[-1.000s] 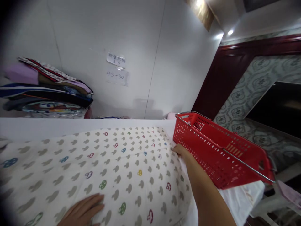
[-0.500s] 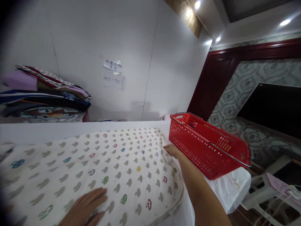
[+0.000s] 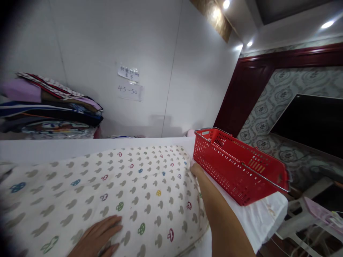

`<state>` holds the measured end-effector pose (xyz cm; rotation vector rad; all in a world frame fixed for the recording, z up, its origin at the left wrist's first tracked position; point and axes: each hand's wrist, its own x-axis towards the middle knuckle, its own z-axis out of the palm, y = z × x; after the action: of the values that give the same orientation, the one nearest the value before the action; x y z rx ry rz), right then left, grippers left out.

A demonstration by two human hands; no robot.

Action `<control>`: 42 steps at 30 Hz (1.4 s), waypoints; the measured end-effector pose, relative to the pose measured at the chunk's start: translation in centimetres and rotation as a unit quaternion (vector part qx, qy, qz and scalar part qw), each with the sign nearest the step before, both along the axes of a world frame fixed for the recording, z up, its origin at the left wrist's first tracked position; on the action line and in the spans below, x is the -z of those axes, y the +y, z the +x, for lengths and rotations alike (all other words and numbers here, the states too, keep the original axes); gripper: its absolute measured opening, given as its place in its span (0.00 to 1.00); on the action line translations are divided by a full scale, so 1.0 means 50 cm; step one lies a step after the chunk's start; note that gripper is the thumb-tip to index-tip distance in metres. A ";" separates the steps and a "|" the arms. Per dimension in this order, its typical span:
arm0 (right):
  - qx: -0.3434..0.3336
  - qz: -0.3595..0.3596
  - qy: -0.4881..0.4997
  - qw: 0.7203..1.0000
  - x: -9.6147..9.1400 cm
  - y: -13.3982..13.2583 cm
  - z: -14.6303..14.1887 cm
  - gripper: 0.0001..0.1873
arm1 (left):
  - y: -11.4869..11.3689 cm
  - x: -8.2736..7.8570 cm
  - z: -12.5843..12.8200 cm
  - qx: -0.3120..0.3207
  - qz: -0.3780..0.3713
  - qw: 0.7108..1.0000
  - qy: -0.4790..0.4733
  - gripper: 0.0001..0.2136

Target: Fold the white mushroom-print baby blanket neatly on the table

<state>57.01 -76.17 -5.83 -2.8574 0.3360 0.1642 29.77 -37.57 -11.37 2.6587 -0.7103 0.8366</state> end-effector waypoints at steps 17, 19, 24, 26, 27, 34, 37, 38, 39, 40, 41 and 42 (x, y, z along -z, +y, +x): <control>0.063 -0.013 -0.036 0.997 0.018 -0.058 -0.008 0.14 | -0.002 0.009 -0.002 0.017 -0.001 1.000 0.013 0.19; 0.070 0.000 -0.029 0.997 0.019 -0.066 -0.007 0.14 | -0.002 0.010 -0.005 0.009 -0.003 0.999 0.035 0.19; 0.074 0.061 0.010 0.995 0.010 -0.071 -0.020 0.13 | -0.002 0.013 -0.007 -0.004 0.002 0.999 0.052 0.19; 0.070 0.095 0.035 0.992 0.000 -0.073 -0.039 0.09 | -0.005 0.009 -0.006 -0.006 0.001 0.999 0.052 0.18; 0.068 0.112 0.048 0.990 -0.005 -0.074 -0.051 0.06 | -0.007 0.006 -0.006 -0.008 -0.001 0.999 0.054 0.17; 0.050 0.205 0.135 0.968 -0.031 -0.103 -0.174 0.07 | -0.020 -0.025 -0.006 -0.004 -0.015 0.995 0.095 0.16; 0.055 0.216 0.139 0.965 -0.031 -0.122 -0.216 0.07 | -0.022 -0.029 -0.006 -0.007 -0.026 0.994 0.110 0.16; 0.059 0.216 0.129 0.966 -0.030 -0.127 -0.226 0.07 | -0.022 -0.029 -0.006 -0.004 -0.026 0.993 0.112 0.16; 0.064 0.214 0.114 0.968 -0.029 -0.132 -0.235 0.07 | -0.022 -0.027 -0.005 -0.001 -0.025 0.993 0.111 0.17; 0.070 0.211 0.099 0.970 -0.028 -0.136 -0.241 0.06 | -0.021 -0.025 -0.005 0.002 -0.023 0.994 0.111 0.17; 0.073 0.207 0.084 0.972 -0.026 -0.139 -0.246 0.06 | -0.021 -0.024 -0.004 0.005 -0.020 0.994 0.111 0.17; 0.076 0.203 0.073 0.974 -0.023 -0.141 -0.250 0.05 | -0.021 -0.023 -0.004 0.005 -0.017 0.994 0.111 0.17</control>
<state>44.53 -83.23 -4.66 -2.4105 0.4857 0.3675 29.56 -38.60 -10.24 2.6590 -0.6470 0.5327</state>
